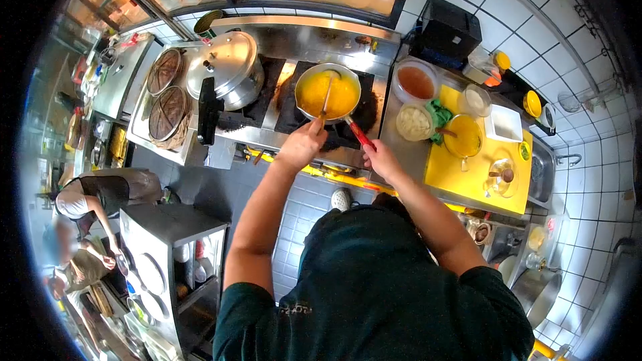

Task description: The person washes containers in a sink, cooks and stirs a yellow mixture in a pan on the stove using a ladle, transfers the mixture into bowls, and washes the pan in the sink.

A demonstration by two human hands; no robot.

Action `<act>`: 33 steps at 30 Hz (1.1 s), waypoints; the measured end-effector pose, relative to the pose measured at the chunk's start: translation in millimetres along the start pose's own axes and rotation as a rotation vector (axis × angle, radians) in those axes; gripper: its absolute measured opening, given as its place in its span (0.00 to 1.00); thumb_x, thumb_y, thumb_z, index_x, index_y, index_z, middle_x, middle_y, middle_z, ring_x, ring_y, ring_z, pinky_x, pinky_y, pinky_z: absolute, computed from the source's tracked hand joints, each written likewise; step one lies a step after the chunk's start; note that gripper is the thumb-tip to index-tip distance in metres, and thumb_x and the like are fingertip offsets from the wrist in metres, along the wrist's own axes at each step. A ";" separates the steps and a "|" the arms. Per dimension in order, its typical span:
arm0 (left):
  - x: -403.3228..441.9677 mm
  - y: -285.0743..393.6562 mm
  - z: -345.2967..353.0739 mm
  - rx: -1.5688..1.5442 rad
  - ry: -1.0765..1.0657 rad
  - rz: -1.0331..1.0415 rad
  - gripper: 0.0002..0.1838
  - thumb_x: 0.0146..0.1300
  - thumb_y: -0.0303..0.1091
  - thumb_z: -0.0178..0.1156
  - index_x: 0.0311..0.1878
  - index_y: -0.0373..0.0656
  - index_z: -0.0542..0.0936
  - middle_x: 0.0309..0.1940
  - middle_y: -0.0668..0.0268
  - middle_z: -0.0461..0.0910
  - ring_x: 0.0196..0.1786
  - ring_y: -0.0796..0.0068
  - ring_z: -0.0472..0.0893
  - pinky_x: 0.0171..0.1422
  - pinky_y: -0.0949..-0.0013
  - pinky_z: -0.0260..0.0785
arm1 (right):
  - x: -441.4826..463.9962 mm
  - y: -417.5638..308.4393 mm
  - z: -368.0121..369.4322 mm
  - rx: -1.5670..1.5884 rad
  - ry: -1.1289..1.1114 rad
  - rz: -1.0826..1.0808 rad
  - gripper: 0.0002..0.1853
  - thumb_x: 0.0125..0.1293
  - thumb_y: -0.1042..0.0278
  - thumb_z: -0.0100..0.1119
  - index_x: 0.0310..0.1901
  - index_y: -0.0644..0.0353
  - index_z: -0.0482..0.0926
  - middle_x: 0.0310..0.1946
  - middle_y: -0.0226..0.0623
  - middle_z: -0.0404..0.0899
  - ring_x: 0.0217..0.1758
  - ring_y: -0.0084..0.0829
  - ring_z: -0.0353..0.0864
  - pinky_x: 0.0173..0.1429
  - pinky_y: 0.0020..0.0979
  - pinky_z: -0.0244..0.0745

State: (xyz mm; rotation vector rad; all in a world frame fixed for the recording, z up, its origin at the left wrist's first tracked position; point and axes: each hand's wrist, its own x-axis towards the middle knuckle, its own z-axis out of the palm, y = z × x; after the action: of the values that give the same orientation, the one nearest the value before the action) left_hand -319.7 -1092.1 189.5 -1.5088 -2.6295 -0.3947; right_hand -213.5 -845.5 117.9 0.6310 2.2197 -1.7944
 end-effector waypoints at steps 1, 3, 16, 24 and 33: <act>-4.2 1.3 -0.4 0.052 0.090 0.017 0.09 0.60 0.27 0.57 0.43 0.37 0.78 0.49 0.49 0.77 0.50 0.52 0.82 0.52 0.58 0.79 | -1.9 -4.2 -1.8 -0.018 -0.004 0.011 0.16 0.77 0.59 0.52 0.51 0.65 0.76 0.30 0.36 0.82 0.26 0.27 0.81 0.33 0.31 0.77; -13.6 11.3 -9.1 0.104 0.088 -0.028 0.05 0.58 0.29 0.58 0.37 0.39 0.77 0.43 0.52 0.77 0.44 0.54 0.83 0.46 0.58 0.80 | -4.5 -11.5 -1.0 -0.038 -0.007 0.029 0.14 0.77 0.60 0.52 0.51 0.64 0.76 0.31 0.36 0.81 0.26 0.25 0.80 0.34 0.29 0.76; -76.0 93.4 35.8 -0.132 0.300 -0.176 0.20 0.58 0.24 0.65 0.55 0.39 0.80 0.57 0.44 0.76 0.46 0.48 0.84 0.48 0.58 0.81 | 5.8 8.7 -1.6 -0.123 0.030 -0.028 0.14 0.76 0.60 0.53 0.49 0.63 0.77 0.30 0.36 0.82 0.25 0.27 0.82 0.33 0.32 0.78; -106.2 104.1 44.8 -0.127 0.286 -0.182 0.21 0.58 0.24 0.65 0.57 0.42 0.81 0.58 0.43 0.76 0.47 0.46 0.84 0.47 0.57 0.81 | -4.0 -7.8 -4.6 -0.089 0.002 0.042 0.14 0.75 0.58 0.53 0.47 0.62 0.77 0.31 0.36 0.83 0.30 0.29 0.84 0.36 0.33 0.80; -55.9 116.7 11.9 -0.918 0.586 -0.644 0.17 0.70 0.32 0.58 0.59 0.37 0.77 0.53 0.51 0.78 0.45 0.62 0.81 0.45 0.65 0.77 | -57.6 42.3 -54.0 -0.333 0.296 -0.472 0.11 0.62 0.61 0.68 0.38 0.61 0.83 0.42 0.47 0.81 0.46 0.46 0.81 0.49 0.43 0.77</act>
State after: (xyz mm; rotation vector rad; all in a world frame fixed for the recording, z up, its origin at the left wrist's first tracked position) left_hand -190.5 -1079.6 187.8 -0.3781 -2.4040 -1.9262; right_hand -138.1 -797.3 118.0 0.3367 2.9861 -1.5208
